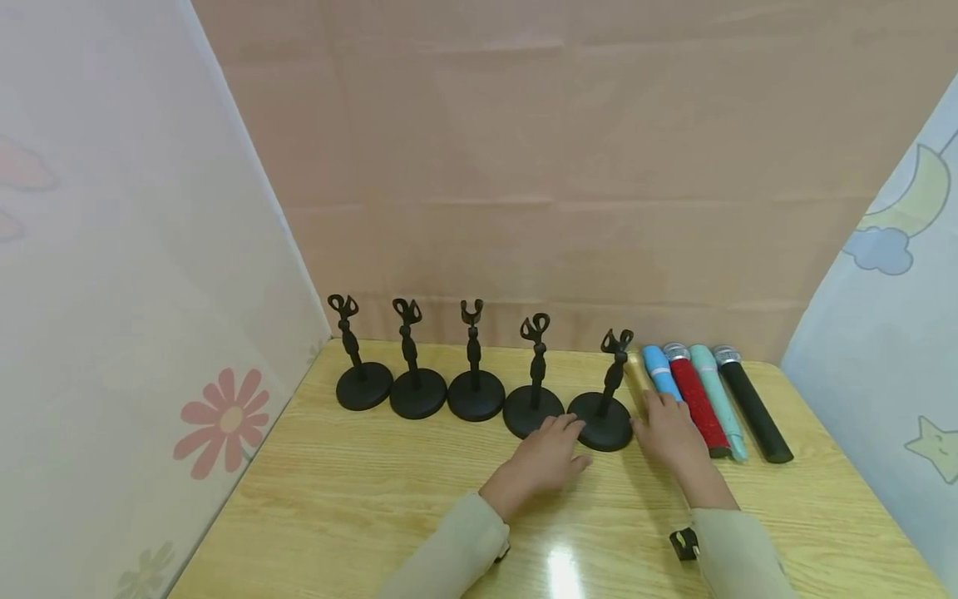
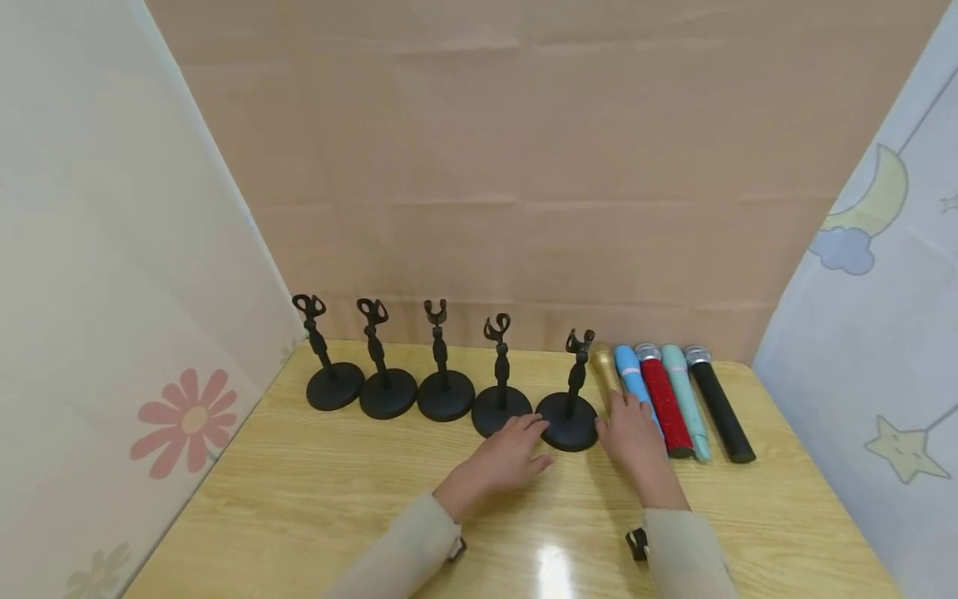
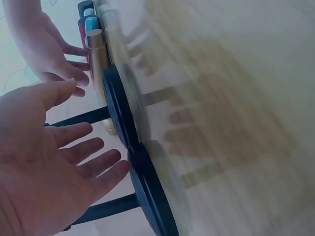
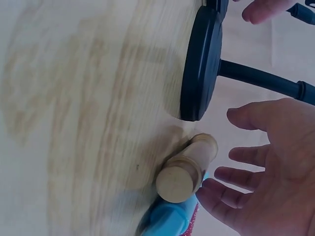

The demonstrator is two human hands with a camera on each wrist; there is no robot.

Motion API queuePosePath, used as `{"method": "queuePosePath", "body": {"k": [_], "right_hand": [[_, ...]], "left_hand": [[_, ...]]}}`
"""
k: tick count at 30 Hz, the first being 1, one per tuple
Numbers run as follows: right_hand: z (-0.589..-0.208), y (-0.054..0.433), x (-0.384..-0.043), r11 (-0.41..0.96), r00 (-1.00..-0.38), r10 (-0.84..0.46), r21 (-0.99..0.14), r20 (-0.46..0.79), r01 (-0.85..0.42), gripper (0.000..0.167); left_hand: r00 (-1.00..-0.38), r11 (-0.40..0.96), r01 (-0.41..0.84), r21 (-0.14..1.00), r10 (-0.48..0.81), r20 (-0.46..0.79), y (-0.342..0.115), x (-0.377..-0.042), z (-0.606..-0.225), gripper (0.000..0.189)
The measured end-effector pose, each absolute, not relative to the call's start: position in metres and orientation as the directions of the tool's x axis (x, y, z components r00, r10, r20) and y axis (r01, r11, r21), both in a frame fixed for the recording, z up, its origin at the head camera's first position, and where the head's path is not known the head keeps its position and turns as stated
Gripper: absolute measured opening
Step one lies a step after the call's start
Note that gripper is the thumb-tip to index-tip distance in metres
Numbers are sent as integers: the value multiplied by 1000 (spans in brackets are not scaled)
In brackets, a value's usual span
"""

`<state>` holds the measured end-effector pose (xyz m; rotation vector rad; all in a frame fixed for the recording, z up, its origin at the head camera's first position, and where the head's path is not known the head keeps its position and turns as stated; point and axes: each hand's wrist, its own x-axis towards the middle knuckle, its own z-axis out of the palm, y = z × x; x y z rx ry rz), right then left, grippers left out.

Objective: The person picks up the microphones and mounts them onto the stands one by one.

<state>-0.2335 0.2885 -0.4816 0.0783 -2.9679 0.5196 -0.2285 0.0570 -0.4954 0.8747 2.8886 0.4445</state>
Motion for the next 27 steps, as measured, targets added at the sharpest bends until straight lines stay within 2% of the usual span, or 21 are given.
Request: {"method": "queuePosePath", "body": {"k": [14, 27], "right_hand": [[-486, 293, -262, 945, -996, 14, -328, 84, -14, 54], [-484, 289, -285, 944, -996, 92, -317, -8, 90, 52]], "left_hand": [[-830, 790, 550, 272, 553, 74, 77, -241, -497, 53], [-883, 848, 452, 279, 470, 2, 92, -253, -500, 59]]}}
